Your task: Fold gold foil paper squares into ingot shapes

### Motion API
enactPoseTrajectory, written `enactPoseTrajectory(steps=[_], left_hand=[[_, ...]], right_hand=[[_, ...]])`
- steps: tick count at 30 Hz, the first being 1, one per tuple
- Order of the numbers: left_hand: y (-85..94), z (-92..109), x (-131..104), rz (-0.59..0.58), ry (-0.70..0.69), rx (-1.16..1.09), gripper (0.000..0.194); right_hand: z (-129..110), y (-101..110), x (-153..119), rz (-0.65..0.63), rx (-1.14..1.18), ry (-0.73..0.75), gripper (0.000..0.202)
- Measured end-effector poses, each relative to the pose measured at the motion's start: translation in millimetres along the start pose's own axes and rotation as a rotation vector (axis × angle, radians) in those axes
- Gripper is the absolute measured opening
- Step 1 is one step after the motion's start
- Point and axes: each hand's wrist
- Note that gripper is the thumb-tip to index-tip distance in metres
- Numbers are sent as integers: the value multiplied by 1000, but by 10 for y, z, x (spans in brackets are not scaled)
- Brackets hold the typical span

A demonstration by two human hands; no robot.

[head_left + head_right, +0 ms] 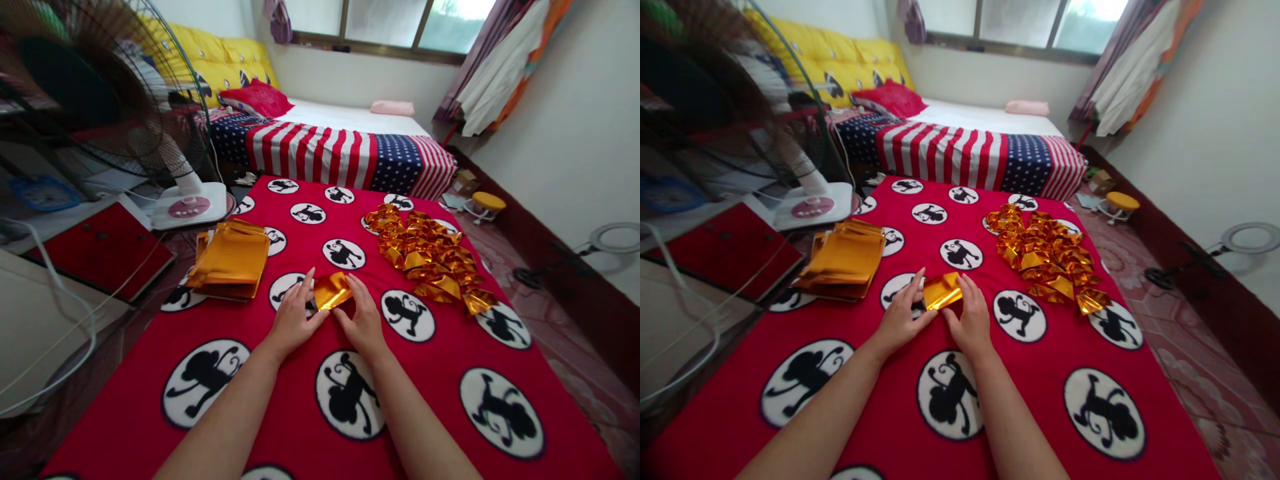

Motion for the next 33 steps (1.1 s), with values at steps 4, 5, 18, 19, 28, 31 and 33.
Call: enactPoseTrajectory(steps=[4,5,18,19,28,31,33], left_hand=[[-13,-15,5,46,18,-137,81],[-15,-20,6,60,21,-178,79],[-10,-84,42,168,-137,-288,33],[-11,-91,46,177,-134,-264,33],[52,-89,56,434,124,-88,37],[80,-70,35,358,205,-191,30],[104,-42,10,254,246,-267,27]], right_hand=[[14,4,5,41,112,-37,63],[20,4,5,56,158,-61,62],[21,45,25,133,322,-181,60],[15,52,25,128,337,-175,48],[-42,126,-11,443,294,-3,10],[-43,137,-23,498,307,28,15],[-39,143,-24,510,309,30,18]])
Point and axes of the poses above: each hand's wrist, its own x-axis towards the middle knuckle, its own y-axis out of the back of the hand, z = x × y, and after that the axes turned 10 degrees about z, right-handed
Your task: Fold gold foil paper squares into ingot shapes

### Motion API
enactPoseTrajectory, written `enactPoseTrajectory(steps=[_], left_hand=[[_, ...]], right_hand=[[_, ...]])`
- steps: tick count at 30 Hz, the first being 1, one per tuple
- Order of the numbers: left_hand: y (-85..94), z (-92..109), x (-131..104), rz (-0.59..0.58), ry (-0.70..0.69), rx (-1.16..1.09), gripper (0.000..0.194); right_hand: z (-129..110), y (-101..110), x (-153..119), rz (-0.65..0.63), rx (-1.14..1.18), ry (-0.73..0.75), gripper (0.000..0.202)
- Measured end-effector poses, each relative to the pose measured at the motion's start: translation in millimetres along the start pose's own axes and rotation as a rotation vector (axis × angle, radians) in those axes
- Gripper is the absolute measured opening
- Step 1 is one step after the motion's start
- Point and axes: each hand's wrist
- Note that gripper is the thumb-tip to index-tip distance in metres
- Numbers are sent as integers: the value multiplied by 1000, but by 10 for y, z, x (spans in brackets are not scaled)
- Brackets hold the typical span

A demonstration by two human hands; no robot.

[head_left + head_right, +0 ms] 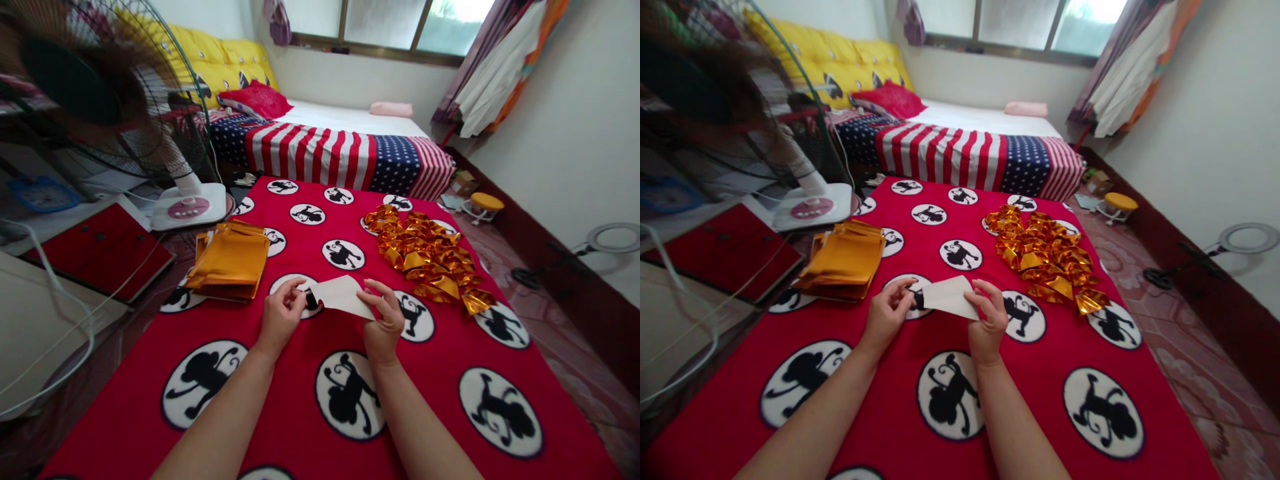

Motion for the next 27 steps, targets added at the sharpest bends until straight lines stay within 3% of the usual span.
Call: enactPoseTrajectory(steps=[6,8,13,17,23,27], left_hand=[[49,44,-43,-308,20,-102,51],[42,32,-33,-353,-7,-109,52],[-20,-8,-3,-244,-154,-11,60],[-72,-85,7,-154,-137,4,67],[-43,-138,10,-137,-290,129,43],[65,-47,27,-164,-444,261,33]], right_hand=[[20,11,9,-3,-39,-38,23],[17,7,6,-43,-9,-53,24],[17,4,-5,-169,40,-60,35],[48,0,-12,-306,6,-20,46],[55,-28,-36,-524,-105,45,46],[22,-26,-37,-557,-150,40,46]])
Point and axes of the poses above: each hand's wrist, its own x-axis towards the middle knuckle, its own y-axis out of the back of the hand, z = x × y, and after that the axes turned 10 degrees about z, right-handed
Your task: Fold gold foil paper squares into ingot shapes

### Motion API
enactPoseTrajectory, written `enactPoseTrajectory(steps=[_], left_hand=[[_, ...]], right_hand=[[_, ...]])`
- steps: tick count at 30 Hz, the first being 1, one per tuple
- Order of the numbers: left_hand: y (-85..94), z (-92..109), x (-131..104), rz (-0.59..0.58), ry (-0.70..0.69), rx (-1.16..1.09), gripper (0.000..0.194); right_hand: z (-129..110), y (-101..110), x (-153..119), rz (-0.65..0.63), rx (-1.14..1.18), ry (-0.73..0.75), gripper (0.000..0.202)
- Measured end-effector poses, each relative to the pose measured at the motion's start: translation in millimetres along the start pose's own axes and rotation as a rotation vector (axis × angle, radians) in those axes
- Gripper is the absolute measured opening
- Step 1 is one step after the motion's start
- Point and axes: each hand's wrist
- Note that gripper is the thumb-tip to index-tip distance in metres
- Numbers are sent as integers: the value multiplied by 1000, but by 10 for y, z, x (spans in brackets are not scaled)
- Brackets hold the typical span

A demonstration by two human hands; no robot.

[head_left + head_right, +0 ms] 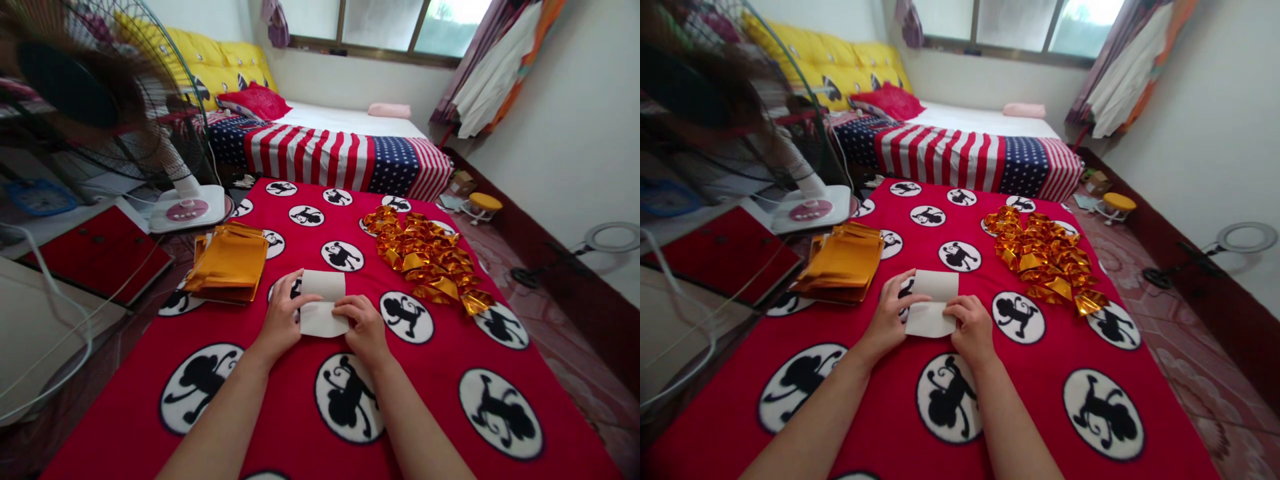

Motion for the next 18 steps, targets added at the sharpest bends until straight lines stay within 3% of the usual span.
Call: enactPoseTrajectory(steps=[4,9,15,18], left_hand=[[75,-9,20,-151,-92,-32,27],[57,-78,13,-250,-69,-113,28],[78,-53,52,-277,-6,-108,21],[79,-31,70,-287,12,-97,18]], right_hand=[[-7,25,-7,-20,-1,-11,48],[28,103,-37,-82,57,-1,53],[36,166,-34,-94,101,-19,19],[11,142,-15,-69,78,-64,15]])
Point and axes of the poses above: each hand's wrist, its own x-axis towards the middle knuckle, its own y-axis out of the back of the hand, z = x × y, and after that the axes turned 10 degrees about z, right-handed
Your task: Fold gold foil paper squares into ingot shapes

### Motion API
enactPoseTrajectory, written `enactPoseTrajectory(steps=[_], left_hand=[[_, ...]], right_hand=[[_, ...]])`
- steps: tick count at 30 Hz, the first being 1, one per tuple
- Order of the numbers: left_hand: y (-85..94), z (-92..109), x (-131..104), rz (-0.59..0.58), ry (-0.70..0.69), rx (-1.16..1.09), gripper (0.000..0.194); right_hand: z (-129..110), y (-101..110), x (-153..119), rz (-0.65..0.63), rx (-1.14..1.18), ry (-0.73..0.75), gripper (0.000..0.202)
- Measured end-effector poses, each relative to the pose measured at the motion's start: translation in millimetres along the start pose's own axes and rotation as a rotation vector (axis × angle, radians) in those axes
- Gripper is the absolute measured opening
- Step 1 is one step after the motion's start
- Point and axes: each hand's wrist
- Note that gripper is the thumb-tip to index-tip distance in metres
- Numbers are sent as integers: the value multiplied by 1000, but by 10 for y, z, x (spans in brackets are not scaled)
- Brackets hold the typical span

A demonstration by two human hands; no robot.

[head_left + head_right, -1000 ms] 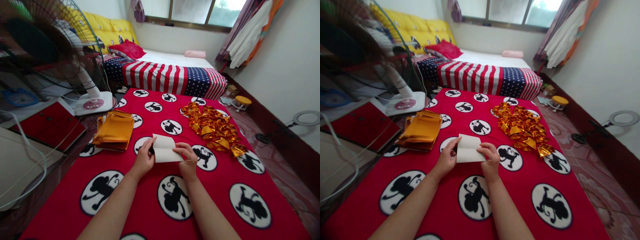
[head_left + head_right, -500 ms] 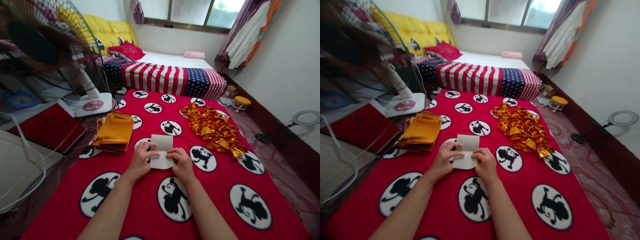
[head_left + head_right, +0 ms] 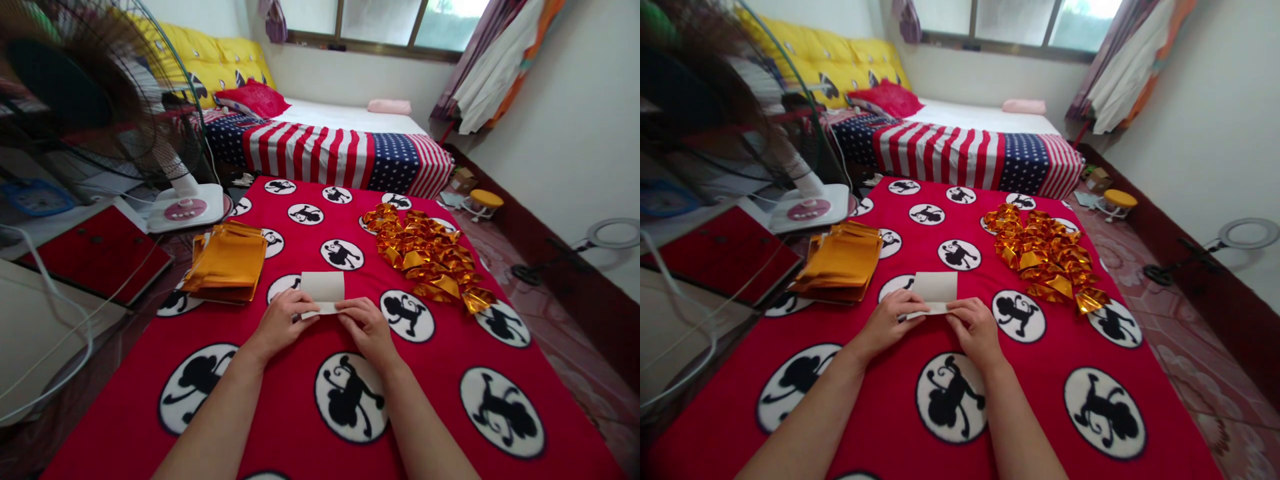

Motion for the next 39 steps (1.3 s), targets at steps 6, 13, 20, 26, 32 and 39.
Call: enactPoseTrajectory(steps=[6,13,20,26,32,39], left_hand=[[-44,-36,9,49,55,-32,29],[-108,-71,15,173,140,-16,27],[-124,-83,-1,230,191,21,20],[-99,-45,9,230,208,64,18],[-107,-45,4,228,195,110,19],[-112,-39,-4,232,217,118,23]], right_hand=[[-51,-127,33,111,-76,-104,13],[-40,-207,60,161,-227,-177,10],[-15,-198,63,162,-204,-207,14],[-26,-212,73,176,-268,-218,13],[-25,-229,70,177,-289,-229,13],[-37,-207,60,158,-253,-226,15]])
Point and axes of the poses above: each hand's wrist, its own x-axis towards the middle knuckle, its own y-axis out of the back of the hand, z = x × y, and after that the axes turned 10 degrees about z, right-handed
